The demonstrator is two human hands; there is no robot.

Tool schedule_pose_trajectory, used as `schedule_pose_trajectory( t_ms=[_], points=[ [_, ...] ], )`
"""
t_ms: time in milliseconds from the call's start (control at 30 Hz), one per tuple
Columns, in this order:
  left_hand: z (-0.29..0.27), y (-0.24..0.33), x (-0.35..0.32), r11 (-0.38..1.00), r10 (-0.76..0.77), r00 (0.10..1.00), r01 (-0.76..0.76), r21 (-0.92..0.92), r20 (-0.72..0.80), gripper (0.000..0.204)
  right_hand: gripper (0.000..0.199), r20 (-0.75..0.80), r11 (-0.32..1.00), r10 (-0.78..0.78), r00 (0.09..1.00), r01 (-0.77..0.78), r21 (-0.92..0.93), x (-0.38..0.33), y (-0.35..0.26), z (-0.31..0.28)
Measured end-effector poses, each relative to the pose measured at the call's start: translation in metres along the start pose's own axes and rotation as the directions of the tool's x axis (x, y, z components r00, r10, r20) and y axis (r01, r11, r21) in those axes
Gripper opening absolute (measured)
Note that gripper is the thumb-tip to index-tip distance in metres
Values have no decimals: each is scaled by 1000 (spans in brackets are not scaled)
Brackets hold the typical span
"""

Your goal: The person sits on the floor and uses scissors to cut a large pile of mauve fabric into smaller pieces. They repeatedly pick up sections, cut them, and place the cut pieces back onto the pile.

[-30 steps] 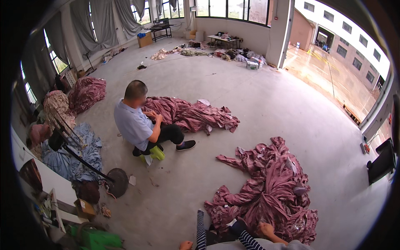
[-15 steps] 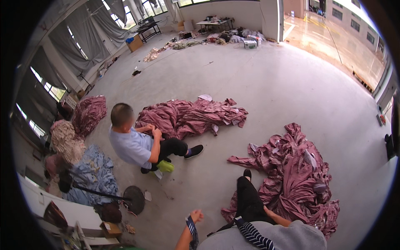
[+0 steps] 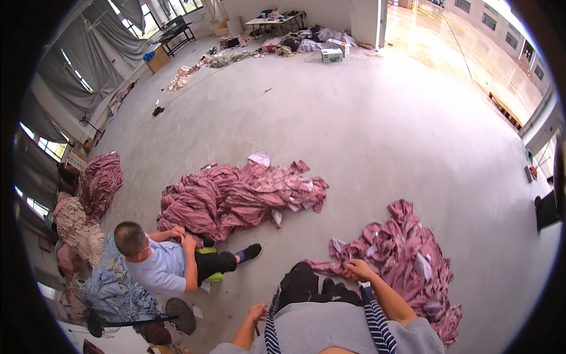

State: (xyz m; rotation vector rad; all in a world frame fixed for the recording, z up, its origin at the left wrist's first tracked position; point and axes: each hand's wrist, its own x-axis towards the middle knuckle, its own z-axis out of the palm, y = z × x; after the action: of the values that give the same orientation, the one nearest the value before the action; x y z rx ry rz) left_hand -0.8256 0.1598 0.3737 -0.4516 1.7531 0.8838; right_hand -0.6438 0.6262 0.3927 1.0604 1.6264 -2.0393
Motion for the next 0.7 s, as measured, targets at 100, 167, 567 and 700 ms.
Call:
schedule_pose_trajectory(
  t_ms=[100,167,567,700],
  points=[
    [6,56,27,982,-108,994,109,154,-17,39,31,-132,974,-168,977,185,131,62,-95,-43],
    [-4,114,51,974,-93,995,96,204,-23,42,31,-254,969,-168,953,207,138,97,-145,-77],
    [41,735,220,875,474,880,-475,-89,-34,25,43,-709,747,6,705,-475,-465,205,-19,-199],
    [92,916,245,784,621,782,-620,-31,50,28,38,-575,749,285,767,-553,-365,293,-120,-265]
  ],
)
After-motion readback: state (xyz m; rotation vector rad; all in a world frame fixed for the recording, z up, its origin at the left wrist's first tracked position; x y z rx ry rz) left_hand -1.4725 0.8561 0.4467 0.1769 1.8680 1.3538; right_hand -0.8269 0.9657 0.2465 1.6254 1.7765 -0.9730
